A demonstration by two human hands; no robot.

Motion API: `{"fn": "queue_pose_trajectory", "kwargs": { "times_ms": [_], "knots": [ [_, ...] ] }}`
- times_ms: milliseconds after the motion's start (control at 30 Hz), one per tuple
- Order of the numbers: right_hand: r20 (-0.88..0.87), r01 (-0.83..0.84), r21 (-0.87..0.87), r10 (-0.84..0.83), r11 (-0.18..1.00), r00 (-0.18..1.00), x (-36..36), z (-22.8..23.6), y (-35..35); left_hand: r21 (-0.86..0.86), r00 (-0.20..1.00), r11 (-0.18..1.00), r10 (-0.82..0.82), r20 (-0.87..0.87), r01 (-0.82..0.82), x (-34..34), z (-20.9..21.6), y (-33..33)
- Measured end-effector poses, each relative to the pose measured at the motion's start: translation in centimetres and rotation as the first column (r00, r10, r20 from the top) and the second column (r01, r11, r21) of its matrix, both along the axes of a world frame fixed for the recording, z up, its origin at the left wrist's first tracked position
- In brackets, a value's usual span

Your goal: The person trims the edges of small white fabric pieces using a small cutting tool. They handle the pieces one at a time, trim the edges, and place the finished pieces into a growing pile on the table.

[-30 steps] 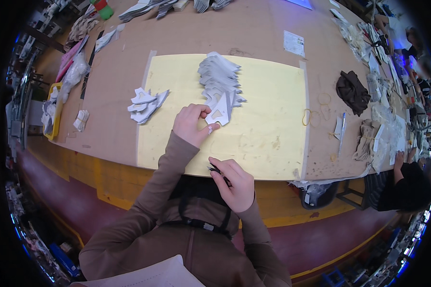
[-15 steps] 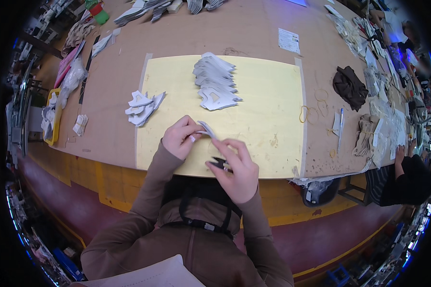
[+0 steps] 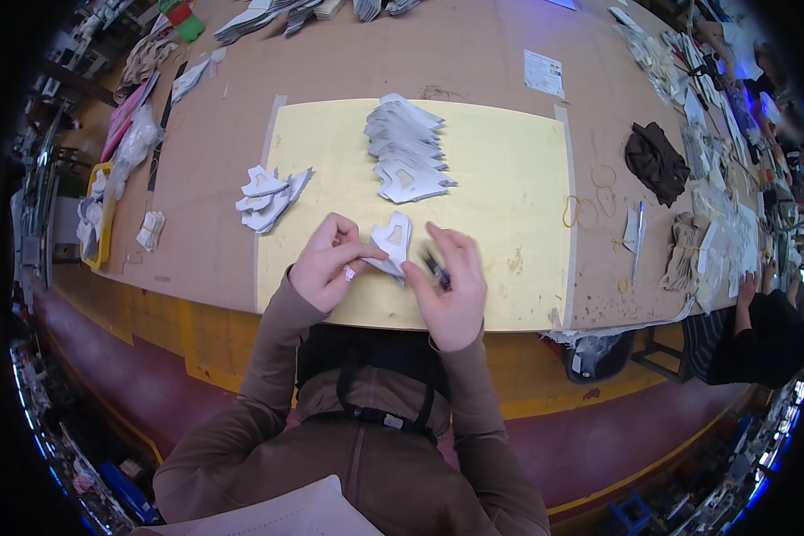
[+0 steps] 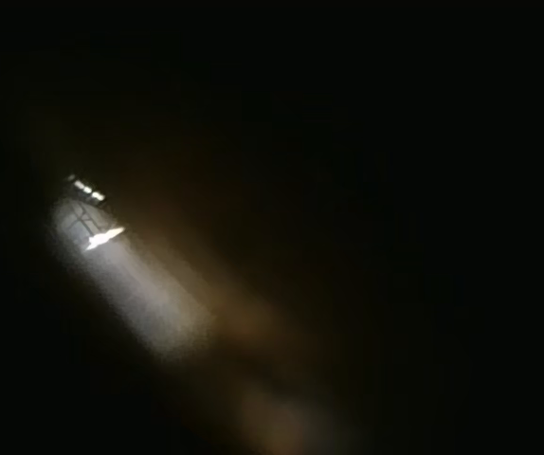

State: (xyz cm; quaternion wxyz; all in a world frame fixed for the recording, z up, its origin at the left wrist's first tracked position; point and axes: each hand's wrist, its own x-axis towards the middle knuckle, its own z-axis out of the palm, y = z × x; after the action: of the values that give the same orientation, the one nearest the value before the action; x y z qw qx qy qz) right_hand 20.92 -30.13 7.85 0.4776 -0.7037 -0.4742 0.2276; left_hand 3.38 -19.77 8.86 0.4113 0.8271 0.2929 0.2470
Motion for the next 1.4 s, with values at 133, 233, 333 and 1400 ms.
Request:
{"fn": "queue_pose_trajectory", "kwargs": {
  "times_ms": [133,233,333,1400],
  "knots": [
    [-0.001,0.117,0.090,-0.117,0.989,0.993,0.5,2.4,-0.4,-0.209,0.992,0.973,0.112,0.056,-0.098,-0.1,0.8,0.1],
    [0.028,0.020,0.129,-0.024,0.991,0.999,0.0,4.0,-1.9,-0.465,0.980,0.869,0.198,0.014,-0.169,-0.3,1.6,-0.5],
    [0.047,-0.213,0.251,0.208,0.944,0.977,-0.9,4.1,-2.2,-0.451,0.971,0.884,0.205,0.126,-0.128,0.2,1.5,-0.9],
    [-0.031,-0.144,0.083,0.147,0.986,0.989,-2.4,2.2,-1.8,-0.423,0.925,0.904,0.209,0.318,-0.059,0.2,0.3,-3.2]
  ]
}}
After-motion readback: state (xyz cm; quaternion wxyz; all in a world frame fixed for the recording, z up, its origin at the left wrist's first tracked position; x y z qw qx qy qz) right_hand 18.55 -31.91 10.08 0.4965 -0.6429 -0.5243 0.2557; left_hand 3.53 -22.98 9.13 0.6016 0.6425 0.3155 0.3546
